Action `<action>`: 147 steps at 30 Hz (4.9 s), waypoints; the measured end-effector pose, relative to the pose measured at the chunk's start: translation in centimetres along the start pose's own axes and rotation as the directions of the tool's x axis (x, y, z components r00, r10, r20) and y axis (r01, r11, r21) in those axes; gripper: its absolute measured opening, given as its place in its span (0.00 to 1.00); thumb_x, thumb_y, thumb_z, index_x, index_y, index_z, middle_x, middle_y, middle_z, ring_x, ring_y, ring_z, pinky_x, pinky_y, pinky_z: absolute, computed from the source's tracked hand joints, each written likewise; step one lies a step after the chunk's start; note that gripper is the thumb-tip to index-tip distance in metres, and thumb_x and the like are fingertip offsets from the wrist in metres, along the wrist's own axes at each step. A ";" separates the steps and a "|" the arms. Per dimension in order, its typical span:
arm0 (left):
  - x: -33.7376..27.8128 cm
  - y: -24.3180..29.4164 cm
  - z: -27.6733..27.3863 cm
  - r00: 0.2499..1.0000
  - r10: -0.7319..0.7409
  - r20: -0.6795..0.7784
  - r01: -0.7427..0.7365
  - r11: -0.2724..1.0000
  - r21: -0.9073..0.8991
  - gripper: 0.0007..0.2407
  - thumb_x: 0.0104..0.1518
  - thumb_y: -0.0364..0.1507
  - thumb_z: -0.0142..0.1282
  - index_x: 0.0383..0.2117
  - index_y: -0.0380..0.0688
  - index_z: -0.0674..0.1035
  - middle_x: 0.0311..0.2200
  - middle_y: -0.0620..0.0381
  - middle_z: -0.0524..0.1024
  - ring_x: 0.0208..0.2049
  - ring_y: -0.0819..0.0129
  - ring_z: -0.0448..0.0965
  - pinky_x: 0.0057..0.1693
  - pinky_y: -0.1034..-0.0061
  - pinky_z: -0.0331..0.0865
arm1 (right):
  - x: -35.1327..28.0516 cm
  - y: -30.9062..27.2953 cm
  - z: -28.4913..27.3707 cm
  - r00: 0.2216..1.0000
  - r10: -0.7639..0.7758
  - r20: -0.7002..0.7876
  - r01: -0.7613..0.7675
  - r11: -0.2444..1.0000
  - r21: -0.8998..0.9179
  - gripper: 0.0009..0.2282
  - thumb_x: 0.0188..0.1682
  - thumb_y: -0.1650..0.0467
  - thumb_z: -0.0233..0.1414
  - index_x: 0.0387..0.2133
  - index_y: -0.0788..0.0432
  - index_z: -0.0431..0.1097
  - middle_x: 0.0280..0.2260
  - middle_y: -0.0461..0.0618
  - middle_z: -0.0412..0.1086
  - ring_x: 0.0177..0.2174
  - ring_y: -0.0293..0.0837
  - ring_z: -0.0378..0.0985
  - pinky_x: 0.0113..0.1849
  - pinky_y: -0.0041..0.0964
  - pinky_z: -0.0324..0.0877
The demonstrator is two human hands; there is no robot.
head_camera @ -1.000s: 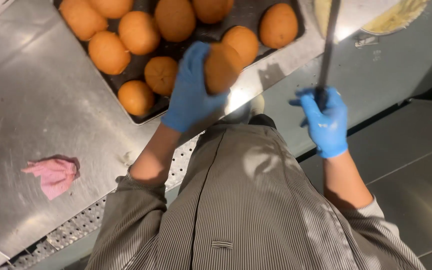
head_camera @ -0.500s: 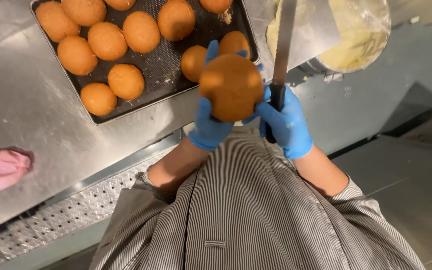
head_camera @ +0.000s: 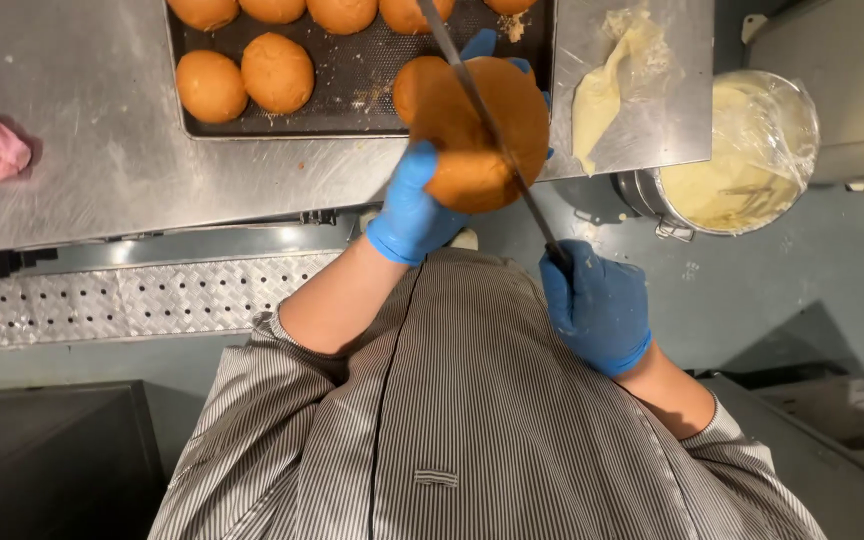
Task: Cutting baked buns into sections and filling them with cream using a piping bag.
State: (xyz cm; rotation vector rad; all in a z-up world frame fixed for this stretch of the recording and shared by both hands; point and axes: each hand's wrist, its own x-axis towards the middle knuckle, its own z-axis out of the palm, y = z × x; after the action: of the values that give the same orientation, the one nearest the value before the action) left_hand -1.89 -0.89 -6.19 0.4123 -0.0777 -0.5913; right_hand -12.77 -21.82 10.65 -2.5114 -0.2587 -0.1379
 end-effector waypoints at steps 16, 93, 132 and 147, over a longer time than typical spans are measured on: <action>-0.4 -1.6 7.7 0.998 0.006 -0.061 -0.013 0.993 -0.114 0.33 0.61 0.45 0.60 0.70 0.44 0.60 0.65 0.54 0.65 0.68 0.57 0.65 0.75 0.57 0.56 | -0.6 3.0 0.5 0.989 0.023 0.146 -0.017 0.999 -0.039 0.08 0.53 0.69 0.55 0.38 0.64 0.68 0.19 0.58 0.72 0.19 0.58 0.75 0.23 0.50 0.68; 1.3 5.3 6.1 0.996 -0.027 -0.086 0.007 0.975 -0.222 0.28 0.69 0.47 0.44 0.69 0.42 0.62 0.67 0.48 0.64 0.67 0.52 0.66 0.74 0.54 0.57 | 1.2 -3.4 0.2 0.995 0.086 0.043 -0.089 0.993 0.081 0.06 0.53 0.72 0.51 0.40 0.63 0.70 0.27 0.56 0.76 0.21 0.56 0.77 0.26 0.44 0.70; 5.1 15.7 -10.1 0.896 0.139 -0.422 -0.007 0.954 0.299 0.25 0.65 0.30 0.56 0.67 0.38 0.63 0.63 0.45 0.66 0.64 0.54 0.67 0.70 0.61 0.61 | 6.5 -10.3 12.8 0.908 0.416 -0.056 -0.418 0.888 -0.191 0.09 0.57 0.67 0.55 0.37 0.62 0.71 0.23 0.59 0.72 0.21 0.60 0.75 0.25 0.49 0.69; 11.9 9.5 -8.4 0.973 -0.208 0.096 -0.206 -0.614 0.762 0.42 0.48 0.43 0.71 0.69 0.46 0.58 0.67 0.33 0.52 0.60 0.28 0.59 0.63 0.46 0.59 | 0.2 -4.0 6.7 0.669 0.720 -0.184 -0.615 0.676 0.407 0.05 0.63 0.73 0.50 0.42 0.66 0.66 0.30 0.49 0.74 0.29 0.37 0.78 0.31 0.29 0.72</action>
State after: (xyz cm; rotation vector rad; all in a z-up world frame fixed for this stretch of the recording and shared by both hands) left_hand 14.55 2.59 -10.60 2.4793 -1.0661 -0.3137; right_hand -13.18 -14.65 7.48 -2.0522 0.7535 -0.1914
